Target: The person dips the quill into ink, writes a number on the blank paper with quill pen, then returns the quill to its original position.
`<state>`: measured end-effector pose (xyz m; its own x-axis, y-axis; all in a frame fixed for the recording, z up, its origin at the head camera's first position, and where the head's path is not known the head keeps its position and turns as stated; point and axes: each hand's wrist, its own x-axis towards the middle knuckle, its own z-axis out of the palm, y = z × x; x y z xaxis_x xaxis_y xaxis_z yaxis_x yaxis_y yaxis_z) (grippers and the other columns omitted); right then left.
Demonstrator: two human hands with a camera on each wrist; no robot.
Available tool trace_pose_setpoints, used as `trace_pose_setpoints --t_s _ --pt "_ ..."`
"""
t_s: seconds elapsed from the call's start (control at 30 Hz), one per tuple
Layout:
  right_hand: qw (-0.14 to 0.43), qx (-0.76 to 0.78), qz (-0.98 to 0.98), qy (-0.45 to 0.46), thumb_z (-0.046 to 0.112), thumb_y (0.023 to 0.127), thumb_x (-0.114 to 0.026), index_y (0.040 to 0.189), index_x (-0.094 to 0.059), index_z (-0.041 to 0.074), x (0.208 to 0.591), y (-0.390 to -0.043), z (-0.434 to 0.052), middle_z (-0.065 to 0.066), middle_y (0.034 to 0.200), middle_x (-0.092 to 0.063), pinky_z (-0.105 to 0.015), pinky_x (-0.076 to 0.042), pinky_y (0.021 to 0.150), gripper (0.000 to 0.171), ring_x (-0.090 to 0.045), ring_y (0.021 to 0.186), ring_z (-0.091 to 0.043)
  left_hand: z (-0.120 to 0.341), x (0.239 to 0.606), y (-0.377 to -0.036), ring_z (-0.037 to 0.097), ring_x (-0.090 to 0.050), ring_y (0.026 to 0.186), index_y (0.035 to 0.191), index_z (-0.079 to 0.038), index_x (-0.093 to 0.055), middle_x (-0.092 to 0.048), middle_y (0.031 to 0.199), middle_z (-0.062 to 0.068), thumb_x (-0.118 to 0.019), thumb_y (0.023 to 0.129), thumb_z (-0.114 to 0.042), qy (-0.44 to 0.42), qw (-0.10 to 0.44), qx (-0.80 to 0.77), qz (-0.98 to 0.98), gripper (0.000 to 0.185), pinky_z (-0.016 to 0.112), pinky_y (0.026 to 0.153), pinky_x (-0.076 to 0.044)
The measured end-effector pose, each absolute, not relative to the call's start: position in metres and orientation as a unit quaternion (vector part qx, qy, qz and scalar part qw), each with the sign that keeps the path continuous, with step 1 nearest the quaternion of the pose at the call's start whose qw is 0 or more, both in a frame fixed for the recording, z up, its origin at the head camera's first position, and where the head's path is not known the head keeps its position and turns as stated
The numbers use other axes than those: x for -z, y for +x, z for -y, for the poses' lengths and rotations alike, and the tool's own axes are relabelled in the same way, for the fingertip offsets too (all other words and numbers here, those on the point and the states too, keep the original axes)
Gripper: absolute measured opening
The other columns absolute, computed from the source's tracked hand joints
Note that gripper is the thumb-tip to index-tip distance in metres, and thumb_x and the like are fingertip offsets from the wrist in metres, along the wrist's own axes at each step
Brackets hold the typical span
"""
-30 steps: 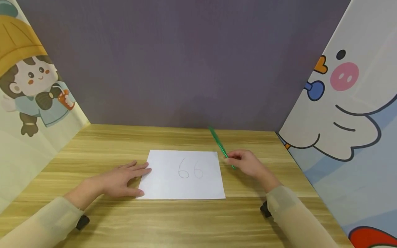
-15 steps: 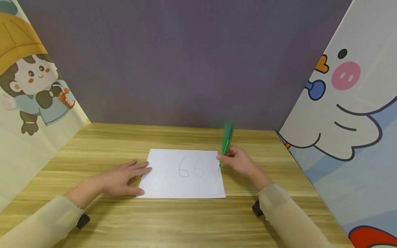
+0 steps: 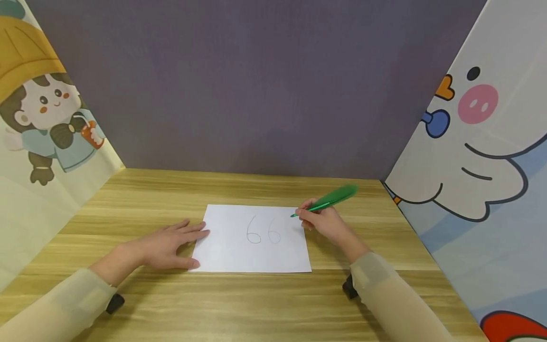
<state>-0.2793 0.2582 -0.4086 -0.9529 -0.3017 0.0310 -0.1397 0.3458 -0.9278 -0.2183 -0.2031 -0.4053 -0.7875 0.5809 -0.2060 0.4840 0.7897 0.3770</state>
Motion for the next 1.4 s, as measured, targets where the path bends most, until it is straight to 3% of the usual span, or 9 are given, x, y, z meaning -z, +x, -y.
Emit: trace_pose_setpoints --t_s 0.1,0.23,0.4,0.8,1.13,1.4 --pt "0.074 0.577 -0.807 -0.102 0.021 0.111 -0.067 0.124 -0.064 -0.01 0.407 -0.28 -0.25 -0.011 0.093 -0.072 -0.028 -0.061 0.073 0.034 -0.069 0.079 -0.013 0.203 0.404 -0.218 0.059 -0.019 0.165 0.171 -0.016 -0.041 -0.029 0.182 0.011 -0.071 0.099 -0.067 0.285 0.16 -0.154 -0.932 0.093 0.088 0.123 -0.019" --pt "0.076 0.593 -0.798 -0.076 0.019 0.111 -0.065 0.131 -0.063 -0.016 0.405 -0.284 -0.234 -0.015 0.099 -0.075 -0.027 -0.064 0.076 0.041 -0.074 0.083 -0.013 0.202 0.403 -0.218 0.059 -0.019 0.165 0.171 -0.016 -0.042 -0.03 0.182 0.011 -0.072 0.099 -0.066 0.285 0.162 -0.154 -0.932 0.092 0.088 0.123 -0.02" --pt "0.072 0.604 -0.79 -0.071 0.015 0.109 -0.065 0.128 -0.066 -0.014 0.407 -0.291 -0.211 -0.026 0.108 -0.075 -0.029 -0.067 0.079 0.033 -0.076 0.084 -0.015 0.202 0.403 -0.217 0.059 -0.019 0.165 0.17 -0.017 -0.043 -0.029 0.182 0.01 -0.072 0.099 -0.067 0.283 0.165 -0.158 -0.932 0.092 0.087 0.123 -0.019" --pt "0.09 0.639 -0.761 -0.063 0.011 0.107 -0.069 0.119 -0.07 -0.005 0.405 -0.299 -0.156 -0.034 0.12 -0.073 -0.029 -0.067 0.084 0.02 -0.077 0.088 -0.015 0.2 0.405 -0.218 0.06 -0.022 0.164 0.17 -0.017 -0.044 -0.032 0.181 0.01 -0.073 0.097 -0.068 0.286 0.151 -0.149 -0.934 0.093 0.087 0.122 -0.022" --pt "0.133 0.669 -0.73 -0.048 0.009 0.107 -0.068 0.121 -0.069 -0.004 0.411 -0.302 -0.121 -0.022 0.113 -0.076 -0.028 -0.066 0.082 0.019 -0.076 0.087 -0.015 0.201 0.405 -0.217 0.06 -0.023 0.163 0.169 -0.018 -0.045 -0.033 0.181 0.01 -0.073 0.097 -0.068 0.282 0.148 -0.15 -0.936 0.093 0.087 0.122 -0.023" --pt "0.153 0.658 -0.736 -0.047 0.008 0.106 -0.069 0.12 -0.073 -0.002 0.419 -0.299 -0.105 -0.021 0.116 -0.078 -0.032 -0.068 0.084 0.017 -0.076 0.089 -0.016 0.201 0.405 -0.217 0.06 -0.024 0.163 0.169 -0.018 -0.046 -0.034 0.18 0.011 -0.074 0.096 -0.067 0.28 0.147 -0.151 -0.937 0.092 0.087 0.122 -0.024"
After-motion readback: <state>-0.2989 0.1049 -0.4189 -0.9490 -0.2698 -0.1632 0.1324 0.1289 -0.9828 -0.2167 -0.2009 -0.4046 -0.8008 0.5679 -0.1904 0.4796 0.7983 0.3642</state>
